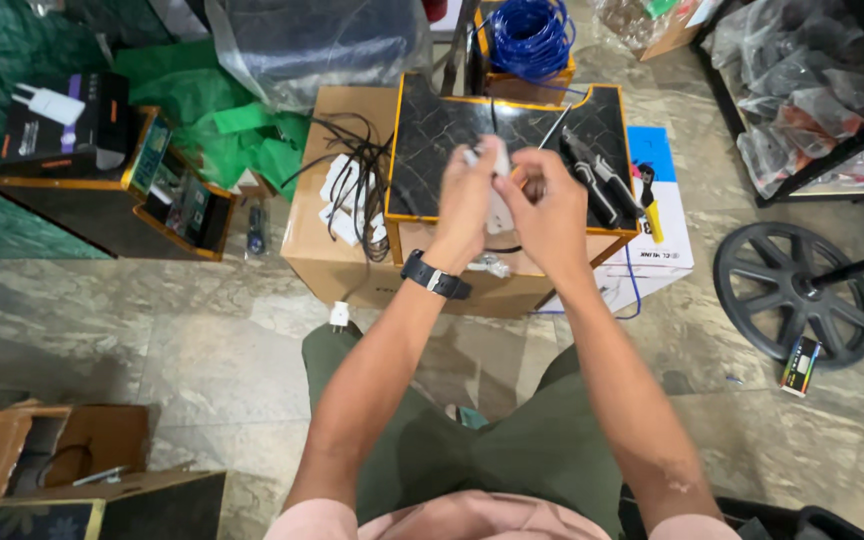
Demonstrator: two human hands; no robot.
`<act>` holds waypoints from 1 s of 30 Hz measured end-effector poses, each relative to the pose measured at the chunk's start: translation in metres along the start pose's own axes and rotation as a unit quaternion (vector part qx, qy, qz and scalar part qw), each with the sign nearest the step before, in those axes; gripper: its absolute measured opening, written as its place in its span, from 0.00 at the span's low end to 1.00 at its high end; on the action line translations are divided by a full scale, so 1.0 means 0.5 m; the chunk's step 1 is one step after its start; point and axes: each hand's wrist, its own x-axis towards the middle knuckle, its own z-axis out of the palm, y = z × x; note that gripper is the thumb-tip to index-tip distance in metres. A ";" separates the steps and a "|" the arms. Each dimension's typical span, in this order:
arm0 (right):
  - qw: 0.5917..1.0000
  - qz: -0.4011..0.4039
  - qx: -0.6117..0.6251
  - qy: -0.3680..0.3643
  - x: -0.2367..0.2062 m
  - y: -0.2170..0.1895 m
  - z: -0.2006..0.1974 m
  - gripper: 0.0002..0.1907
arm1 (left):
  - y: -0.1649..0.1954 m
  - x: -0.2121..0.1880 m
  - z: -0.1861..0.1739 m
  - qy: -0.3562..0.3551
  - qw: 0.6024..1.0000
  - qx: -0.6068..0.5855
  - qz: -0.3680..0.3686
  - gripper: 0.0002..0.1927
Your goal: The person sits on the floor at a low table and repairs power strips. They open the casing of a white power strip by hand, use a screwdriver to unscrew and pry components, sort through loose wires and parts on the table, and continue unscrewing and reassembling the power strip casings.
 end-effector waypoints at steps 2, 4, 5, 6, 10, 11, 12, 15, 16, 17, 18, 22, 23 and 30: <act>0.998 0.035 0.045 -0.019 -0.018 0.017 -0.001 0.10 | 0.015 0.013 -0.012 0.005 0.997 -0.078 0.015 0.21; 0.989 0.060 0.114 -0.068 -0.042 0.047 0.001 0.07 | 0.038 0.023 -0.026 -0.016 0.986 -0.167 -0.013 0.24; 0.982 0.084 0.122 -0.120 -0.056 0.065 0.001 0.08 | 0.049 0.023 -0.030 -0.041 0.975 -0.214 -0.052 0.27; 0.971 0.104 0.131 -0.172 -0.066 0.085 0.004 0.10 | 0.060 0.021 -0.031 -0.067 0.959 -0.259 -0.088 0.30; 0.892 0.153 0.225 -0.362 -0.099 0.166 0.025 0.10 | 0.107 0.005 -0.038 -0.144 0.889 -0.366 -0.235 0.26; 0.868 0.154 0.228 -0.414 -0.103 0.184 0.024 0.11 | 0.121 0.002 -0.046 -0.197 0.858 -0.394 -0.266 0.26; 0.841 0.155 0.232 -0.464 -0.107 0.199 0.022 0.11 | 0.135 0.000 -0.058 -0.249 0.822 -0.419 -0.295 0.26; 0.846 0.221 0.170 -0.454 -0.095 0.228 0.012 0.10 | 0.168 0.004 -0.096 -0.374 0.801 -0.357 -0.303 0.27; 0.861 0.251 0.137 -0.421 -0.085 0.232 0.011 0.09 | 0.169 0.002 -0.106 -0.363 0.859 -0.227 -0.280 0.23; 0.883 0.271 0.146 -0.356 -0.071 0.232 0.013 0.08 | 0.165 -0.002 -0.114 -0.343 0.900 -0.093 -0.250 0.19; 0.899 0.290 0.154 -0.289 -0.054 0.230 0.011 0.06 | 0.155 -0.008 -0.118 -0.316 0.923 0.044 -0.217 0.16; 0.879 0.315 0.314 -0.169 0.026 0.196 -0.012 0.09 | 0.096 -0.028 -0.104 -0.253 0.929 0.268 -0.029 0.19; 0.871 0.294 0.352 -0.175 0.042 0.179 -0.018 0.11 | 0.085 -0.028 -0.097 -0.230 0.937 0.263 0.008 0.20; 0.824 0.241 0.506 -0.083 0.098 0.041 -0.017 0.14 | 0.032 -0.006 -0.025 -0.165 0.985 0.019 -0.052 0.30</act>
